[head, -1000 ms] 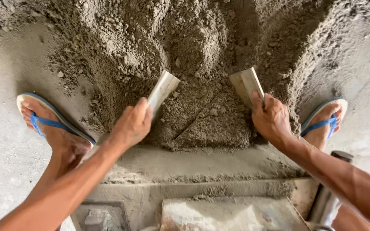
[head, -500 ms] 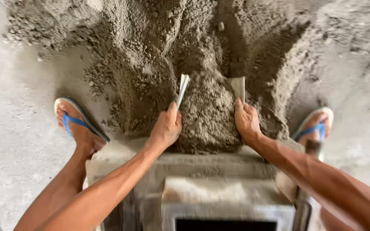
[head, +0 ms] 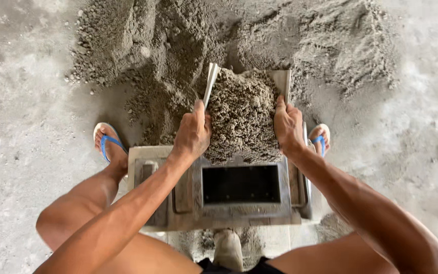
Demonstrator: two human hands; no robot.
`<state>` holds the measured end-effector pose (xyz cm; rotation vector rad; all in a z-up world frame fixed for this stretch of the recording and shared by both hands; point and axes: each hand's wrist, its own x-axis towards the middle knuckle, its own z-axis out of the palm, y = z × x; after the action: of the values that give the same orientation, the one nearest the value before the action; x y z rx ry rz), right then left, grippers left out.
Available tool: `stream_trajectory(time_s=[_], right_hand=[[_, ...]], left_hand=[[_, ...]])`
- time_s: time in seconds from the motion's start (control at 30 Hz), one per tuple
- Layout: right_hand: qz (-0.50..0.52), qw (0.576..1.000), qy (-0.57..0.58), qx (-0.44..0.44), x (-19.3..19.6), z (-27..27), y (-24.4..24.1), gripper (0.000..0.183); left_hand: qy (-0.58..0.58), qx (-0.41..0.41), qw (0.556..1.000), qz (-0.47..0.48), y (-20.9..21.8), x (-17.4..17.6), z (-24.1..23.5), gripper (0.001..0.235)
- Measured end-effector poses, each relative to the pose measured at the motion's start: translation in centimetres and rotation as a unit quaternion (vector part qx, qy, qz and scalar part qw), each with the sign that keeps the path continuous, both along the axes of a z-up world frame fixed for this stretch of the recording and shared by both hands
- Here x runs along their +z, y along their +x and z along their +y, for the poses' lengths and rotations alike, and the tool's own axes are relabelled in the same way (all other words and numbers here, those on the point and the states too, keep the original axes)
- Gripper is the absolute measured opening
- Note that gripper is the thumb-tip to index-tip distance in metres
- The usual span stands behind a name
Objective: The person scoops wet concrete into a rectangular mold, levels the surface with a straight edge, and compacts it using a metal roller. They then flip the mold to release the formed brick onto a stack and repeat the process.
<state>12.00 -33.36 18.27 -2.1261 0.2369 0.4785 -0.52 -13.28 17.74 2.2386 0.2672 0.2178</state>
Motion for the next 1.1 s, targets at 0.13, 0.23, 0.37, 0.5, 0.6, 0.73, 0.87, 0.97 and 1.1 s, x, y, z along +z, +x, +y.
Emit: stream_trajectory(time_s=[0.13,0.23,0.37,0.5,0.6,0.73,0.87,0.97,1.1], right_hand=[[-0.107,0.994,0.009,0.021,4.0,-1.0,-4.6,0.045],[-0.204,0.979,0.018,0.014,3.3,-2.2,-6.7,0.047],[-0.376,0.925,0.046,0.028,2.8,-3.2,-8.2,0.043],[-0.383,0.921,0.064,0.039,6.2,-2.9,-9.7,0.043],[-0.307,0.946,0.012,0.103,10.0,-2.7,-10.0,0.038],[-0.136,0.868,-0.342,0.334,8.0,-5.0,-11.5,0.023],[-0.35,0.771,-0.317,0.429,7.9,-10.8,-9.7,0.04],[-0.344,0.736,-0.245,0.529,8.2,-10.6,-12.6,0.025],[-0.338,0.671,-0.137,0.645,7.4,-10.7,-14.4,0.014]], left_hand=[[0.016,0.006,1.0,-0.01,-2.7,1.1,-2.2,0.024],[0.022,0.01,1.0,-0.013,-4.4,0.7,-3.5,0.021],[0.057,-0.006,0.997,-0.043,-5.9,2.7,-4.0,0.017],[0.089,-0.022,0.994,-0.059,-5.9,1.9,-4.0,0.013],[0.081,-0.03,0.992,-0.092,-5.5,3.1,-3.3,0.011],[0.17,-0.1,0.98,0.041,-4.3,2.8,-2.0,0.014],[0.202,-0.224,0.939,0.163,-3.8,5.1,-2.4,0.028],[0.239,-0.271,0.926,0.108,-5.0,5.9,-4.2,0.034],[0.223,-0.321,0.914,0.109,-6.1,6.6,-6.2,0.026]])
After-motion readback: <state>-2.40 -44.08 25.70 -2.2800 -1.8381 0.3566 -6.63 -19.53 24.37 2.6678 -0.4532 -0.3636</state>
